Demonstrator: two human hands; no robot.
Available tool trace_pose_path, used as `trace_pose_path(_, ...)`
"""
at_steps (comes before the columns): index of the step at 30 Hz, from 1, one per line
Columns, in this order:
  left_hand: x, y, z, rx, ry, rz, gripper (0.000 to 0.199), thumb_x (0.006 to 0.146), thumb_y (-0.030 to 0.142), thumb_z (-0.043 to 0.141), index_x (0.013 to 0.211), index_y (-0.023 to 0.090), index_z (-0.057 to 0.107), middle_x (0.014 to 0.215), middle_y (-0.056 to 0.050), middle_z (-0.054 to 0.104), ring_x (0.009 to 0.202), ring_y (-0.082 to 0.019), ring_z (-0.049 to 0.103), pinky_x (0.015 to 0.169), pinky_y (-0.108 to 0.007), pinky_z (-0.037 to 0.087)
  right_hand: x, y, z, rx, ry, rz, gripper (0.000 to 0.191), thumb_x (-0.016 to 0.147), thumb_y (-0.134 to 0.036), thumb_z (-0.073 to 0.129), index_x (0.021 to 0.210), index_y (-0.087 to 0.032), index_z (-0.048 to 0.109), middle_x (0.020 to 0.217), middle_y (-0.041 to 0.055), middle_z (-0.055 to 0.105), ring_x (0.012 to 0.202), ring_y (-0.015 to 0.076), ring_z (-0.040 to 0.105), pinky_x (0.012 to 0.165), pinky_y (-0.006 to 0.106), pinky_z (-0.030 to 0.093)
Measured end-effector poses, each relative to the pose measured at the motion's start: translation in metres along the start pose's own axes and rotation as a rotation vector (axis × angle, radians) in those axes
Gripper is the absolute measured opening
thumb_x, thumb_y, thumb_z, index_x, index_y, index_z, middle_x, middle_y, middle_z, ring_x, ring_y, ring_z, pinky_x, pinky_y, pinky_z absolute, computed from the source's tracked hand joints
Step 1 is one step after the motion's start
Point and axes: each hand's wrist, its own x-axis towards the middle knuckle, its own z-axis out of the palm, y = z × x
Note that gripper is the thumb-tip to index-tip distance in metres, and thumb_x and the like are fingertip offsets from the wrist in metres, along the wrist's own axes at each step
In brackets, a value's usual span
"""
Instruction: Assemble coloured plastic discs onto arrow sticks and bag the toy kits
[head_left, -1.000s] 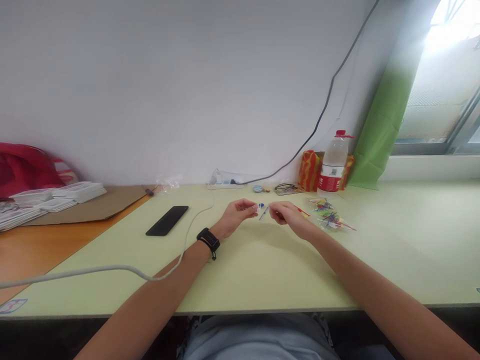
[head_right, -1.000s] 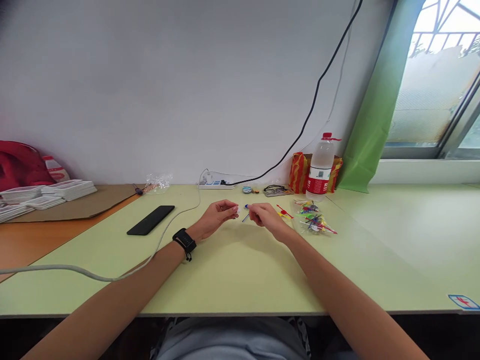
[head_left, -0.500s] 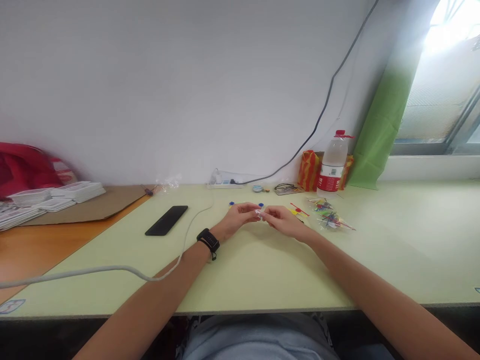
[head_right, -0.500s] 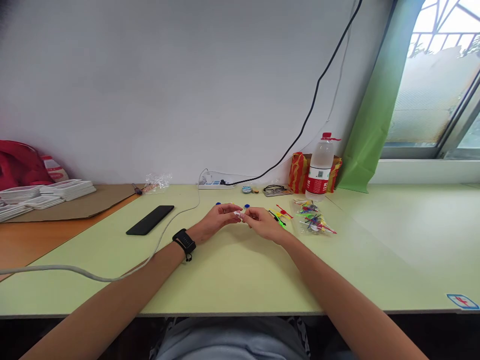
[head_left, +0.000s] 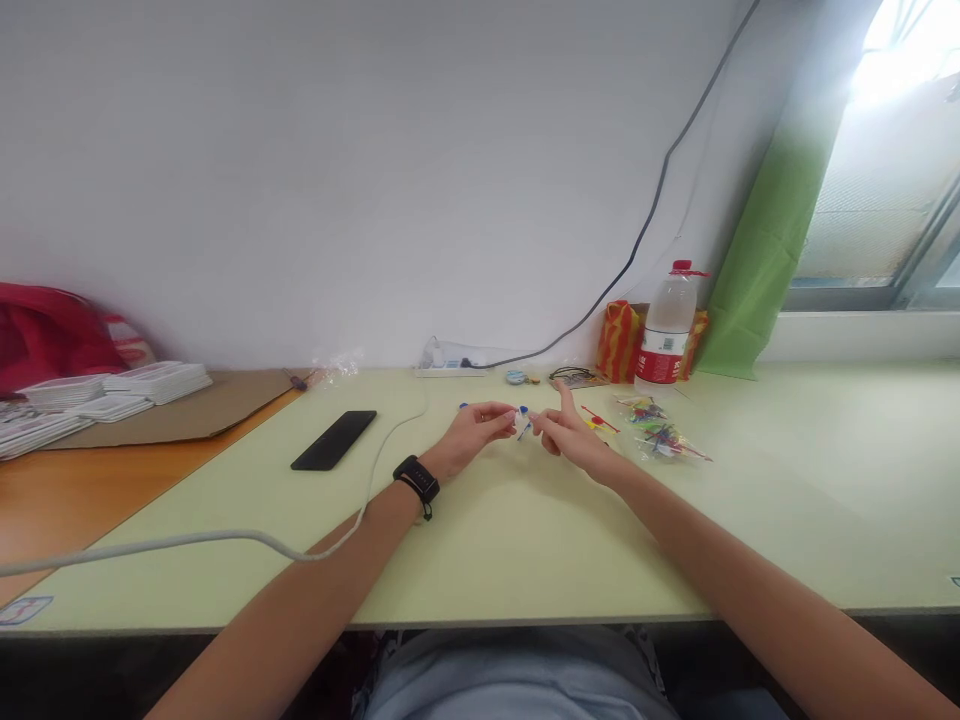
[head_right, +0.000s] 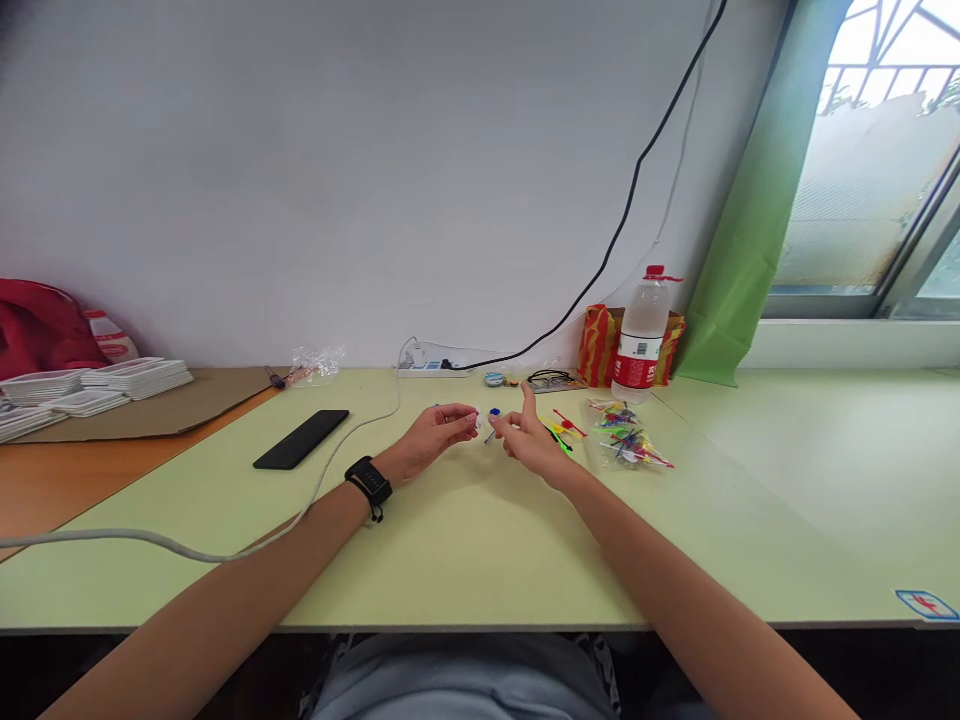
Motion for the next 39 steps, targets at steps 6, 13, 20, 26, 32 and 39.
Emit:
trace_pose_path(6, 0.002, -0.003, -0.002, 0.001, 0.035, 0.016, 0.038, 0.073, 0.041, 0.090, 0.098, 0.014, 0.079, 0.093, -0.008, 0.074, 0.083, -0.016, 0.067, 0.098, -0.042, 0.052, 0.008, -0.004, -0.010, 0.281, -0.148, 0.090, 0.055, 0.091, -0.053, 0.059, 0.053, -0.023, 0.034, 0.048, -0.0058, 0.028, 0.047, 0.0099, 0.022, 0.048, 0.029, 0.019)
trace_pose_path(13, 0.001, -0.004, -0.002, 0.024, 0.014, 0.006, 0.038, 0.074, 0.041, 0.089, 0.097, 0.014, 0.078, 0.094, -0.008, 0.074, 0.083, -0.017, 0.068, 0.096, -0.041, 0.053, 0.009, -0.006, -0.010, 0.200, -0.018, 0.037, 0.044, 0.081, -0.057, 0.071, 0.066, -0.021, 0.051, 0.059, -0.0039, 0.044, 0.052, 0.0099, 0.033, 0.048, 0.026, 0.021)
trace_pose_path(20, -0.002, -0.004, 0.000, 0.075, -0.085, -0.040, 0.036, 0.073, 0.040, 0.090, 0.096, 0.014, 0.078, 0.094, -0.010, 0.075, 0.087, -0.020, 0.070, 0.096, -0.043, 0.054, 0.000, -0.003, 0.000, -0.144, -0.137, 0.023, 0.046, 0.082, -0.065, 0.066, 0.075, -0.022, 0.053, 0.059, -0.0056, 0.048, 0.053, 0.0103, 0.038, 0.048, 0.024, 0.023)
trace_pose_path(26, -0.003, -0.005, 0.000, 0.043, -0.145, -0.065, 0.031, 0.072, 0.038, 0.090, 0.083, 0.014, 0.075, 0.089, -0.009, 0.075, 0.086, -0.021, 0.073, 0.099, -0.046, 0.055, 0.001, 0.000, -0.001, -0.245, -0.185, 0.040, 0.044, 0.088, -0.061, 0.060, 0.074, -0.021, 0.050, 0.062, -0.0038, 0.055, 0.051, 0.0096, 0.039, 0.048, 0.023, 0.027)
trace_pose_path(32, -0.006, -0.002, 0.001, 0.112, -0.182, -0.048, 0.028, 0.074, 0.039, 0.087, 0.075, 0.014, 0.075, 0.083, -0.010, 0.076, 0.087, -0.023, 0.073, 0.097, -0.045, 0.055, -0.001, -0.006, -0.003, -0.298, -0.234, 0.052, 0.035, 0.089, -0.048, 0.056, 0.069, -0.020, 0.053, 0.062, -0.0024, 0.056, 0.052, 0.0104, 0.042, 0.049, 0.024, 0.028)
trace_pose_path(39, -0.008, -0.008, 0.003, 0.730, -0.082, 0.224, 0.023, 0.084, 0.041, 0.071, 0.078, 0.019, 0.078, 0.081, -0.007, 0.075, 0.074, -0.021, 0.066, 0.071, -0.035, 0.052, -0.003, -0.004, -0.010, -0.815, -0.207, -0.084, 0.027, 0.077, -0.028, 0.062, 0.055, -0.020, 0.049, 0.055, -0.0020, 0.053, 0.057, 0.0133, 0.045, 0.055, 0.028, 0.029)
